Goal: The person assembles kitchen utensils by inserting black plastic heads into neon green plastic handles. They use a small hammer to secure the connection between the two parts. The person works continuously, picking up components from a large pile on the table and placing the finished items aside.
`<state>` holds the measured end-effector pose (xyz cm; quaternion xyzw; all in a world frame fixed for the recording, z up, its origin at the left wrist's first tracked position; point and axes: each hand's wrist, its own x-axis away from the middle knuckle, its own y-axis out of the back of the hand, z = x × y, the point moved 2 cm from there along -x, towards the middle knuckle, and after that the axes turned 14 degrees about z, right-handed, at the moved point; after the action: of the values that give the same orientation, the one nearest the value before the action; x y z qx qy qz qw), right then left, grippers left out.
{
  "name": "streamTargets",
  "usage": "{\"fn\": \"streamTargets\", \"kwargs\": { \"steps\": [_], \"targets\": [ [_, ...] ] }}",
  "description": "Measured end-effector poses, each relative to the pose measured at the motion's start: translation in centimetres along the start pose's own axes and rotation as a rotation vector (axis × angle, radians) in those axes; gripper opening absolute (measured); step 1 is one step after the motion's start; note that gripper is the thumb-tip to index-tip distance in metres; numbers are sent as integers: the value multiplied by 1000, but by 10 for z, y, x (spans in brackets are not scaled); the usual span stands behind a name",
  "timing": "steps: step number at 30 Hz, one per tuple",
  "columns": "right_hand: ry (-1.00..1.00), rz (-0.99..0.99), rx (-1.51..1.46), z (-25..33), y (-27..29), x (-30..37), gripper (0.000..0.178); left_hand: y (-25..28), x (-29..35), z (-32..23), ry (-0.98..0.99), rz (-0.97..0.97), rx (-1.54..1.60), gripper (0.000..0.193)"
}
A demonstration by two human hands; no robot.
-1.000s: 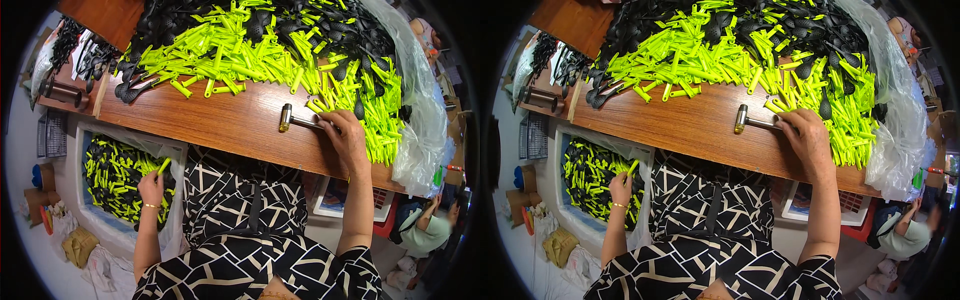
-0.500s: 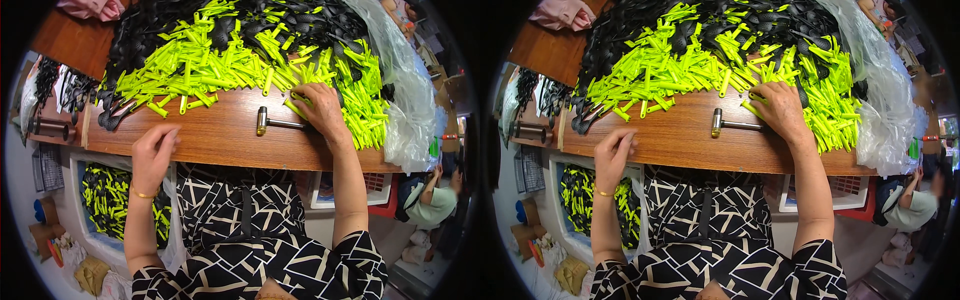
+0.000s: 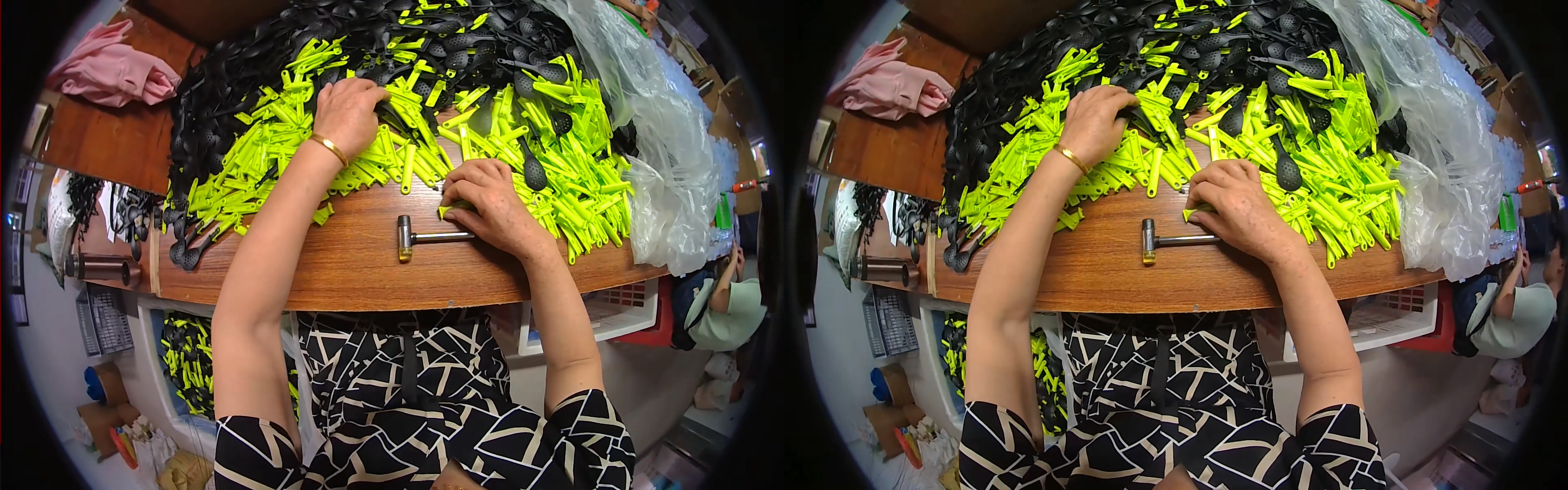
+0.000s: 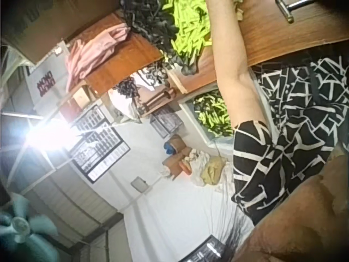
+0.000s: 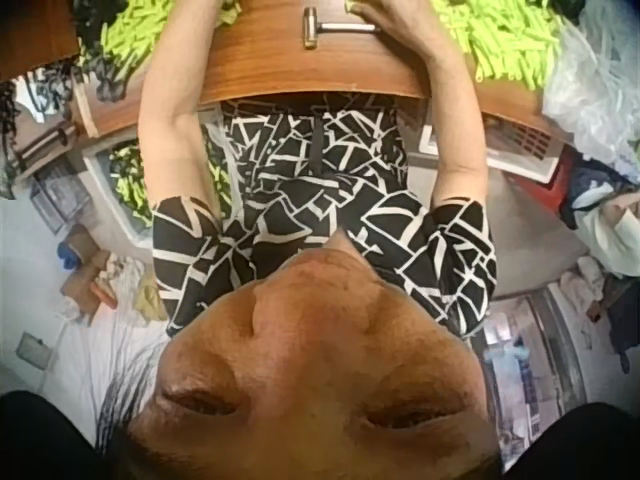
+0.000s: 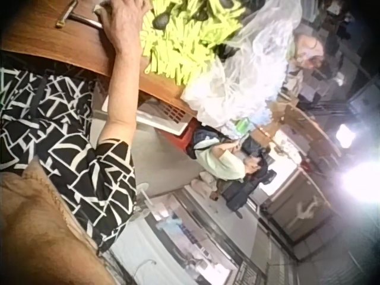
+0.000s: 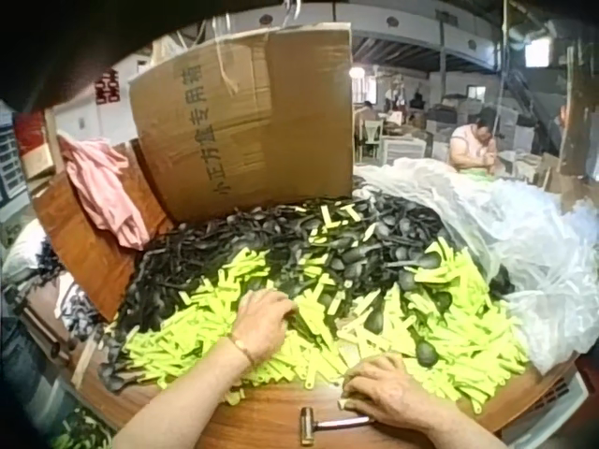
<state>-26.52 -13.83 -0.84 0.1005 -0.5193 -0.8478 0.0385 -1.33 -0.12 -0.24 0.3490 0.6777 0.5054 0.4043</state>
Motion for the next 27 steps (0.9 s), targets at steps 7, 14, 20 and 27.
{"fn": "streamTargets", "kwargs": {
  "steps": [7, 14, 20, 27],
  "targets": [
    [-19, -61, -159, -9, 2, 6, 18, 21, 0, -11, -189, -45, 32, 21],
    [-155, -341, -785, -19, 5, 14, 16, 26, 100, -57, 108, 261, 901, 30],
    [159, -236, -278, 19, 11, -3, 25, 40, 148, -76, 223, 267, 1580, 40],
    [145, -162, -471, 52, 19, -12, 23, 30, 175, -88, 395, 149, 1713, 28]
  ]
}}
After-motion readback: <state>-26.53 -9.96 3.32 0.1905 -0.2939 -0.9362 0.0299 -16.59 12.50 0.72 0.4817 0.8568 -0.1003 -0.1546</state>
